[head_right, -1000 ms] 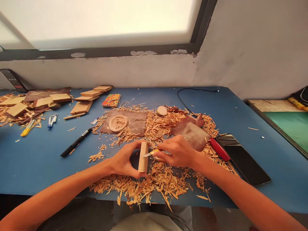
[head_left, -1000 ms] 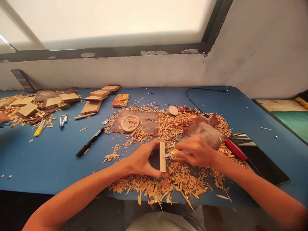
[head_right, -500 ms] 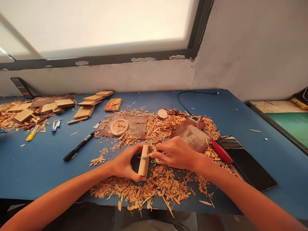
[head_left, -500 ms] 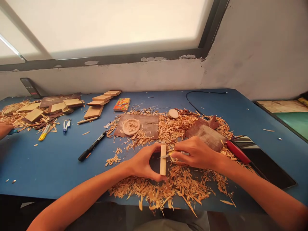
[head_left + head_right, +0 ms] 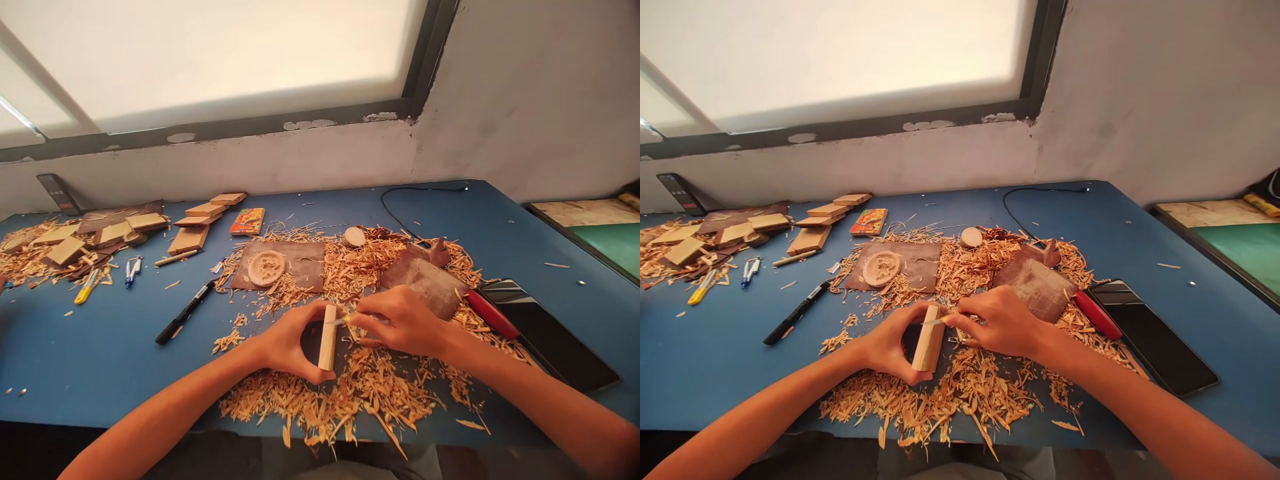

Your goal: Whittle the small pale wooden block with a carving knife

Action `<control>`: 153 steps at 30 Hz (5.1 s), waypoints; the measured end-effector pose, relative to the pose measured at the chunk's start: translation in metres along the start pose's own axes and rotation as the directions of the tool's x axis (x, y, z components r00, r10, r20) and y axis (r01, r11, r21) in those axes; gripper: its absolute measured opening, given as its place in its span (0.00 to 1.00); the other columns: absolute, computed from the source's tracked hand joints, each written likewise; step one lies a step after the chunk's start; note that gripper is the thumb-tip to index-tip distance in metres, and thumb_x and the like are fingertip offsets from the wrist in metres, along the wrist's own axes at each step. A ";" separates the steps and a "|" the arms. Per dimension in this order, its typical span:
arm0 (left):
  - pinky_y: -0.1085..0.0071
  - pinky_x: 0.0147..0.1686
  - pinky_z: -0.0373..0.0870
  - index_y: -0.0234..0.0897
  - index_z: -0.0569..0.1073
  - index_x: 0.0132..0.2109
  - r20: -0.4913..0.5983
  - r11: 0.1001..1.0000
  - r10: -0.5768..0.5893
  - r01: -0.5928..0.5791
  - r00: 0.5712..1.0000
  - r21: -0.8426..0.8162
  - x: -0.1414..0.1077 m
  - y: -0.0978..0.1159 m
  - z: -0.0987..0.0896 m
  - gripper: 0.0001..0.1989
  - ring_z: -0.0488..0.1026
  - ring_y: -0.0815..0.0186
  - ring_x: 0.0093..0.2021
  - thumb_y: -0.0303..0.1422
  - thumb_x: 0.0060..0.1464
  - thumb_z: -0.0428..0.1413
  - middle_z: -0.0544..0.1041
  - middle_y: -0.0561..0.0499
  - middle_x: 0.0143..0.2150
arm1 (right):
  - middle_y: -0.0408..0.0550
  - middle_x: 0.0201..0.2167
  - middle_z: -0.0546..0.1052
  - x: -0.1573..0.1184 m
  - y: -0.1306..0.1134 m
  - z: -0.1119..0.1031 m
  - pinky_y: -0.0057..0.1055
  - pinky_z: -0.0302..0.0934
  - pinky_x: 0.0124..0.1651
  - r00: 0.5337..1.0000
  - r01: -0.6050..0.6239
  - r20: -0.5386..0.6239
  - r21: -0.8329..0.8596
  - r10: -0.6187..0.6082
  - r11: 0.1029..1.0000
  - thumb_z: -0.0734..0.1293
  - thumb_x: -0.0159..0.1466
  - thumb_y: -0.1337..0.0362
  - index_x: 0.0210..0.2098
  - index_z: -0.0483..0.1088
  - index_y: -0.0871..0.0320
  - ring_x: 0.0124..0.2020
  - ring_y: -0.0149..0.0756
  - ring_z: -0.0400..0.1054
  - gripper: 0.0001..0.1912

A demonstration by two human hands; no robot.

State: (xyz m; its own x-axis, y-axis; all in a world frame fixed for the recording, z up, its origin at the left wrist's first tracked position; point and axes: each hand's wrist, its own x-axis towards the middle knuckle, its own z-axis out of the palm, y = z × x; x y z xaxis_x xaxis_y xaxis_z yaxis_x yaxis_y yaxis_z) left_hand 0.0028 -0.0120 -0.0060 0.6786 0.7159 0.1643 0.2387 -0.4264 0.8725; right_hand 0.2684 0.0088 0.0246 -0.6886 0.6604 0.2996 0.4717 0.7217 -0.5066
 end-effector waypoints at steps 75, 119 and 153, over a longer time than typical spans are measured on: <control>0.56 0.54 0.73 0.40 0.68 0.62 0.008 0.986 -0.027 0.025 1.000 0.167 0.000 0.004 0.002 0.47 0.77 0.51 0.53 0.48 0.37 0.73 0.78 0.42 0.57 | 0.39 0.18 0.68 -0.002 0.007 0.004 0.30 0.44 0.29 0.998 0.063 0.023 0.009 -0.063 0.998 0.64 0.72 0.51 0.24 0.69 0.58 0.21 0.25 0.57 0.24; 0.55 0.55 0.75 0.41 0.67 0.63 0.054 0.998 -0.001 -0.003 0.999 0.060 -0.001 -0.003 -0.001 0.47 0.78 0.50 0.55 0.45 0.37 0.74 0.78 0.41 0.59 | 0.36 0.17 0.65 -0.009 -0.007 0.012 0.28 0.46 0.25 0.990 0.077 -0.121 0.047 -0.070 0.996 0.67 0.71 0.54 0.23 0.67 0.58 0.19 0.23 0.55 0.23; 0.56 0.49 0.77 0.38 0.67 0.61 0.030 0.989 -0.037 0.032 0.999 0.141 0.003 0.000 -0.005 0.48 0.80 0.51 0.48 0.51 0.36 0.73 0.80 0.42 0.53 | 0.39 0.18 0.69 -0.001 0.029 0.022 0.29 0.48 0.28 0.982 0.023 -0.186 -0.076 -0.037 0.997 0.66 0.71 0.50 0.23 0.67 0.58 0.20 0.26 0.58 0.24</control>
State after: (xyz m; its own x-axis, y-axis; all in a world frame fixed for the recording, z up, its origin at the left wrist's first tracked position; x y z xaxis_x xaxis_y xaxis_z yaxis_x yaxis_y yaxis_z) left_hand 0.0008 -0.0073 -0.0032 0.6901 0.7141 0.1177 0.3565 -0.4768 0.8035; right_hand 0.2709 0.0241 -0.0083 -0.5912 0.6606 0.4627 0.4967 0.7503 -0.4363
